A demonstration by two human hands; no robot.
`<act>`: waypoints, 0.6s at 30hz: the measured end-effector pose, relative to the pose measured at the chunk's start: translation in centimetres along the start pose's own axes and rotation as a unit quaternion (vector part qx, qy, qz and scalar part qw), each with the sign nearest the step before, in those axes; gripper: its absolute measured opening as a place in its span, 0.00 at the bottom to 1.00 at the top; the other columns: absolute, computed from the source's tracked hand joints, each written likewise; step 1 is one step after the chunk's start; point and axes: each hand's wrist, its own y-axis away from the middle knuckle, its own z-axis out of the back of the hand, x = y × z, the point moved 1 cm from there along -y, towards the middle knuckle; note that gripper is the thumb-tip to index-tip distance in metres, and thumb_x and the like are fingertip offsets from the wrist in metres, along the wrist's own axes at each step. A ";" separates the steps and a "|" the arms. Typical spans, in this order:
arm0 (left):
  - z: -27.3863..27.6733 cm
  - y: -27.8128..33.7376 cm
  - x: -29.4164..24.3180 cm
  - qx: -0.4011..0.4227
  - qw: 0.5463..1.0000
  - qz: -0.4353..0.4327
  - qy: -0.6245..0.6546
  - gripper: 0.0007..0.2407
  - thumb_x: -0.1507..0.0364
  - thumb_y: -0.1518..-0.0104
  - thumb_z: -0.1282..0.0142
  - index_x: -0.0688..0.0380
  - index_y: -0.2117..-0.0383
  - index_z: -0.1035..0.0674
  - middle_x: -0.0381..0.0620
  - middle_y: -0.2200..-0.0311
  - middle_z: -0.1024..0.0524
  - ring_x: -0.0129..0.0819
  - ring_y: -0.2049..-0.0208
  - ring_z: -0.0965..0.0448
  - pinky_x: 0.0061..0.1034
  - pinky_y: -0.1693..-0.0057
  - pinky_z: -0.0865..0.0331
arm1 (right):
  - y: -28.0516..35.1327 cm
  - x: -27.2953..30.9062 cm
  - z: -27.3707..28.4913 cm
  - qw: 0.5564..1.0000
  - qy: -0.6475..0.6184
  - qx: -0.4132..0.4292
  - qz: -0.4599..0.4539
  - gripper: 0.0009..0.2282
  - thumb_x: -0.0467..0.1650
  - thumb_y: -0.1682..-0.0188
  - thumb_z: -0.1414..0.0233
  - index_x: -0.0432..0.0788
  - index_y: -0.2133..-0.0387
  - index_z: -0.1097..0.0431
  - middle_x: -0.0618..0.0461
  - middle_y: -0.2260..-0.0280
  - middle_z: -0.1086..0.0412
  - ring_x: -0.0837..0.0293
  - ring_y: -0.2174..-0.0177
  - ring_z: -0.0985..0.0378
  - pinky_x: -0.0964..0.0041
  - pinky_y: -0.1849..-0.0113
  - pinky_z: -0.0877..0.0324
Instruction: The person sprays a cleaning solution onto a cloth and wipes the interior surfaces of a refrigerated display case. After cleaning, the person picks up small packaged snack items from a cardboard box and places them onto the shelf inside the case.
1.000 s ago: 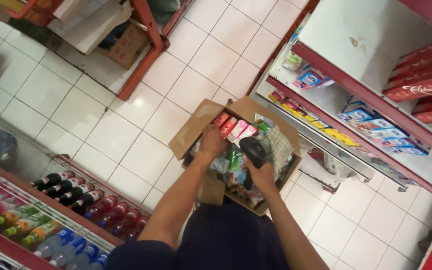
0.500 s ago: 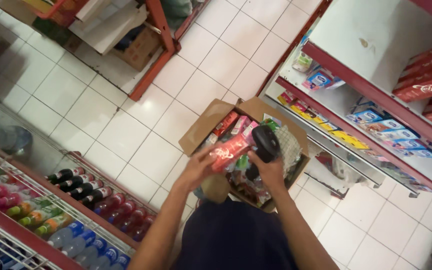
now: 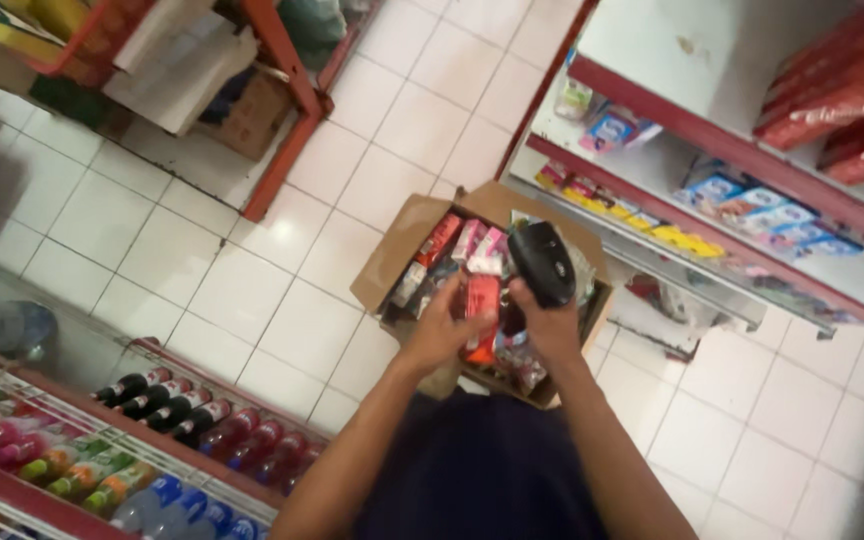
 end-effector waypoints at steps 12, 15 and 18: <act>1.3 -4.1 -0.9 -0.080 0.991 -0.056 -0.093 0.20 0.57 0.36 0.48 0.60 0.46 0.25 0.39 0.60 0.21 0.23 0.59 0.23 0.23 0.52 0.28 | 4.6 8.2 3.8 0.931 0.265 0.230 0.100 0.19 0.31 0.65 0.33 0.40 0.60 0.27 0.48 0.66 0.25 0.50 0.64 0.21 0.59 0.60 0.27; 0.8 -3.7 -2.5 -0.069 0.990 -0.034 -0.118 0.20 0.55 0.37 0.49 0.59 0.50 0.24 0.37 0.67 0.23 0.22 0.67 0.25 0.22 0.59 0.29 | 4.1 9.9 3.4 0.902 0.312 0.264 0.141 0.17 0.30 0.65 0.35 0.41 0.61 0.28 0.47 0.66 0.27 0.45 0.64 0.22 0.55 0.61 0.28; 0.2 -3.4 -3.2 -0.063 0.994 0.028 -0.088 0.20 0.55 0.38 0.48 0.59 0.51 0.23 0.39 0.72 0.27 0.25 0.73 0.30 0.24 0.66 0.33 | 4.0 10.5 3.0 0.890 0.323 0.283 0.151 0.18 0.29 0.67 0.35 0.41 0.62 0.28 0.47 0.66 0.27 0.44 0.64 0.23 0.54 0.61 0.28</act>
